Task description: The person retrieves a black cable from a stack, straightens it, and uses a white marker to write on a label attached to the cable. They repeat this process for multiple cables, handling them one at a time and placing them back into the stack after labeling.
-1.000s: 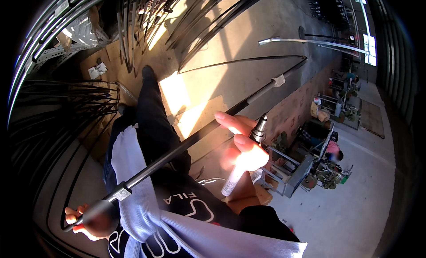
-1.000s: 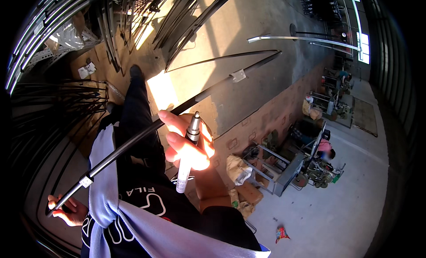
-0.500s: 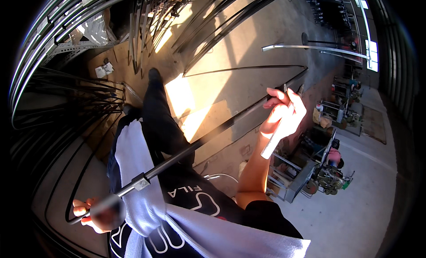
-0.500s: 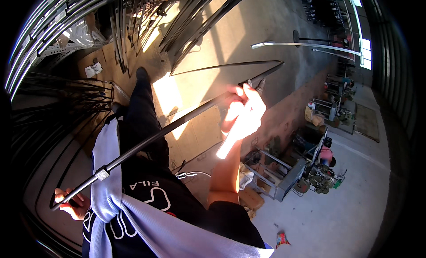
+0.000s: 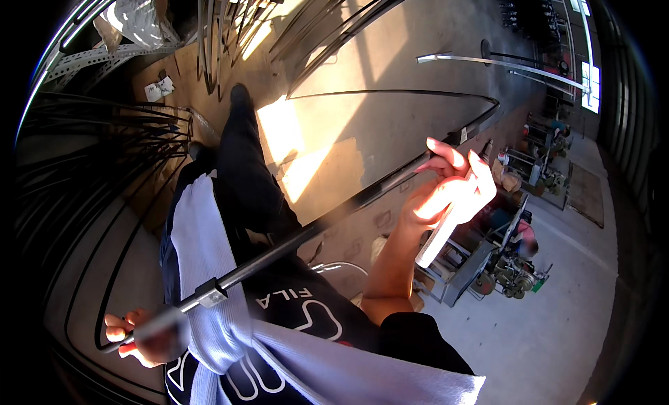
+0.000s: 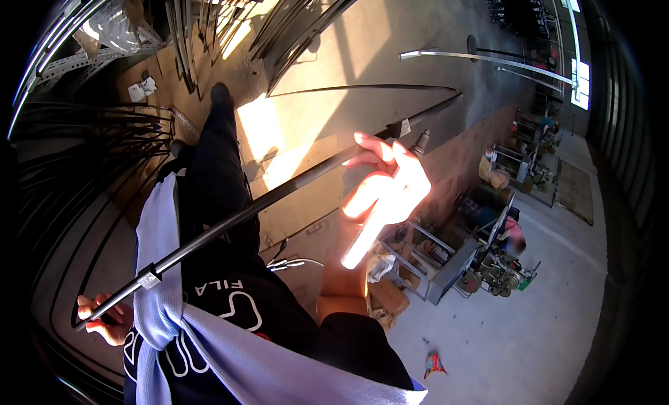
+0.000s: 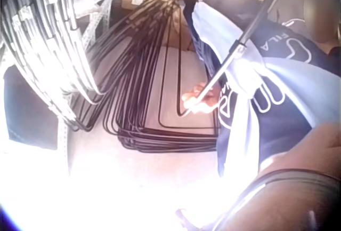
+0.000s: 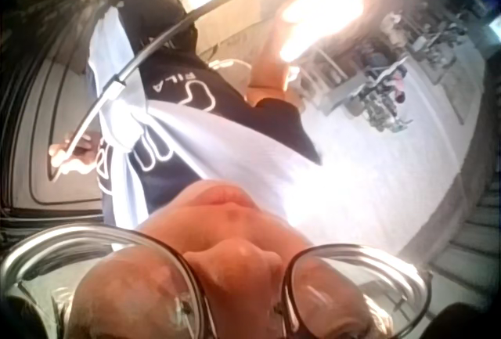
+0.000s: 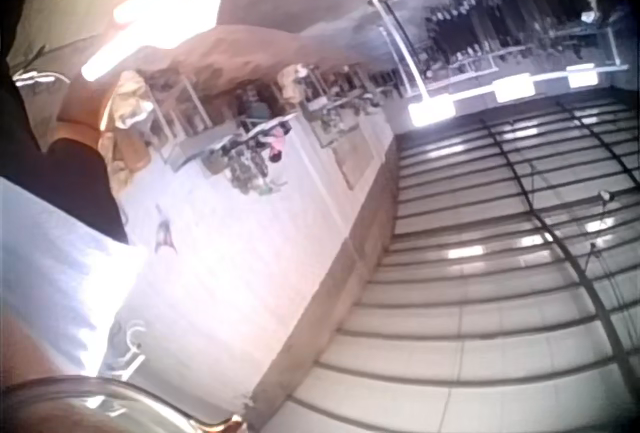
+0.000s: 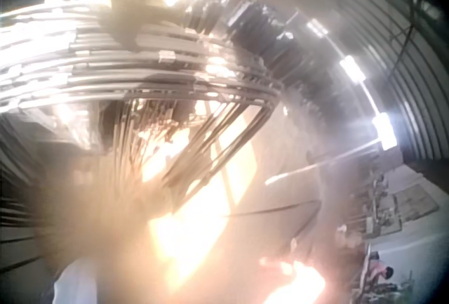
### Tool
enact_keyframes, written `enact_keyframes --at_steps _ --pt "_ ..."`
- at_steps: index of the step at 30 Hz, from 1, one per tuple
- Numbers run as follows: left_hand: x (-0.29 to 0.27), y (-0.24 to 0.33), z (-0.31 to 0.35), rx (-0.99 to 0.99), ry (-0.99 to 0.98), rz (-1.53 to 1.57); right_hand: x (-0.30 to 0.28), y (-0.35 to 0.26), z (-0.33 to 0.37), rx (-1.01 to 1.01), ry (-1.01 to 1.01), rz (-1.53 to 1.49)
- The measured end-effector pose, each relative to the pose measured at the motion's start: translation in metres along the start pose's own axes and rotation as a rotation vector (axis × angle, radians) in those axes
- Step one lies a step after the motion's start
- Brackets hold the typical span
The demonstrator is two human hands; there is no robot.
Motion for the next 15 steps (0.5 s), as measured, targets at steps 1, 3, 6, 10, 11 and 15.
enact_keyframes --at_steps 1,3,6,10,11,15 --pt "0.001 0.000 -0.001 -0.037 -0.041 0.049 0.002 0.000 -0.001 0.012 -0.002 -0.008" --pt "0.004 0.005 -0.001 -0.060 -0.073 0.039 0.007 -0.002 -0.002 0.050 0.015 0.020" --pt "0.005 0.001 -0.002 -0.025 -0.056 0.064 0.007 -0.005 0.001 0.056 0.006 0.013" --pt "0.002 0.000 -0.004 0.006 -0.017 0.047 0.016 -0.012 0.002 0.037 -0.139 -0.131" --pt "0.008 0.004 -0.008 -0.005 -0.050 0.033 0.019 -0.015 0.003 0.024 -0.180 -0.192" --pt "-0.001 0.006 0.000 0.057 0.073 0.053 0.037 -0.036 0.016 0.024 -0.353 -0.490"
Point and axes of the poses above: each hand's wrist, its own z-axis away from the middle knuckle, its own x-axis out of the palm, y = z × x, the point moved 8 cm from there along -z, towards the middle knuckle, and after that the axes turned 11 degrees about -x, right-handed, at the moved point
